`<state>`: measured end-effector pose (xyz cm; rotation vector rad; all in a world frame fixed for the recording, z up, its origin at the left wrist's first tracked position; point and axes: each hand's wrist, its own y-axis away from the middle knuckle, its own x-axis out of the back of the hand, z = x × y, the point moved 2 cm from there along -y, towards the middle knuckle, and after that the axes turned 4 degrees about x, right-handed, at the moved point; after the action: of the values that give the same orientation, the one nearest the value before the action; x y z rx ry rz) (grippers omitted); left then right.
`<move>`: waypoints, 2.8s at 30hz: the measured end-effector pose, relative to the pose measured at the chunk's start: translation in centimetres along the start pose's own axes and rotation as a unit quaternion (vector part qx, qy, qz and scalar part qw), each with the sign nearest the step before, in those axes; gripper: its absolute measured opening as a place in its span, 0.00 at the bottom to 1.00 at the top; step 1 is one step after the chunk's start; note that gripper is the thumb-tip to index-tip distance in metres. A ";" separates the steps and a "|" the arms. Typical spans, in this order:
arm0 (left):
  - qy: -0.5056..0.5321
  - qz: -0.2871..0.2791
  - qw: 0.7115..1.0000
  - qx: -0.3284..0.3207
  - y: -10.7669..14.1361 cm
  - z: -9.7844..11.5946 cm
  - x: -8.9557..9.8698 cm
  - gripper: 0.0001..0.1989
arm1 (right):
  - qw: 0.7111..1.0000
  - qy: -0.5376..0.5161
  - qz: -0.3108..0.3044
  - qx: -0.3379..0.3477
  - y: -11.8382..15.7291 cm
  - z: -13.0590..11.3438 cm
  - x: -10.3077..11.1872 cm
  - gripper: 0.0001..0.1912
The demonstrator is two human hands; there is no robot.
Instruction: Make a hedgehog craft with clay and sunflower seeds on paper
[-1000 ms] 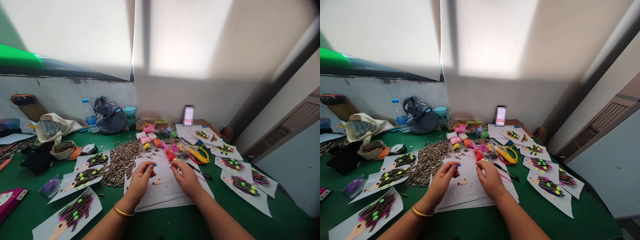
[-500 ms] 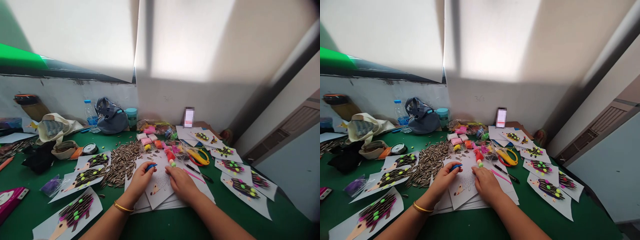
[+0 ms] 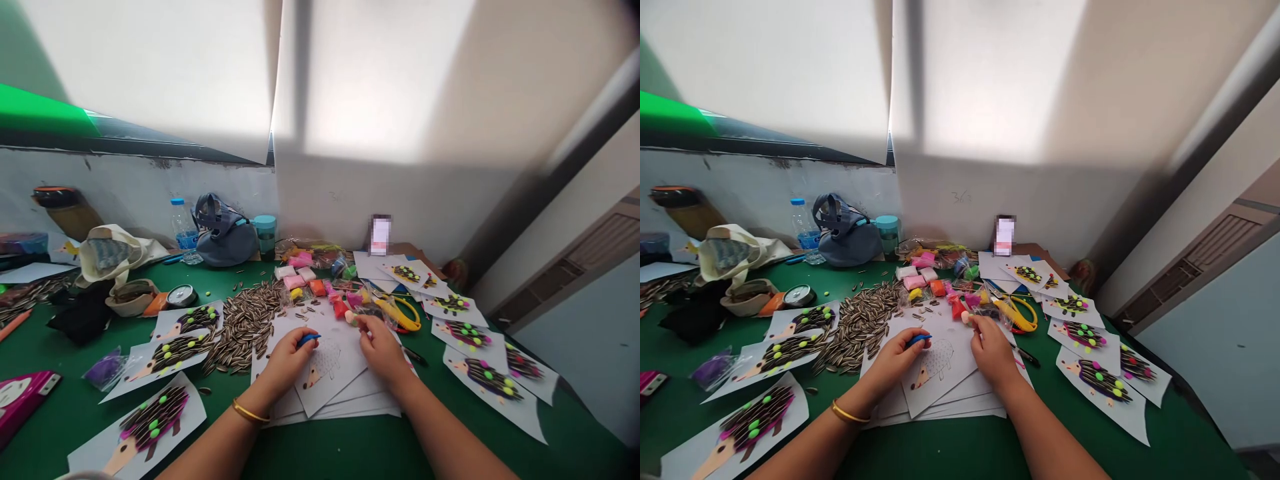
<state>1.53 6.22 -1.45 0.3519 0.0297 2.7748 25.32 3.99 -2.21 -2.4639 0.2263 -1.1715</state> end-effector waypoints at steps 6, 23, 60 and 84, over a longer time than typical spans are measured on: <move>0.003 0.030 0.999 -0.010 -0.1 -0.2 -0.1 0.15 | 0.988 0.148 -0.009 0.035 -1.6 -0.2 0.4 0.19; -0.012 0.067 0.998 0.005 0.1 1.2 -0.1 0.17 | 0.998 0.045 0.009 0.044 -1.6 -0.7 0.9 0.07; 0.083 -0.124 0.983 0.104 -4.3 6.1 -5.7 0.24 | 0.982 -0.184 -0.030 -0.018 -1.1 -1.2 0.8 0.16; -0.183 -0.041 0.976 -0.108 -5.2 5.7 -6.0 0.11 | 0.987 -0.047 0.137 0.077 -2.2 0.0 4.1 0.07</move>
<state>10.13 8.99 2.26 0.7748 -0.3367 2.5559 27.86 4.70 1.61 -2.2607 0.4159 -0.9198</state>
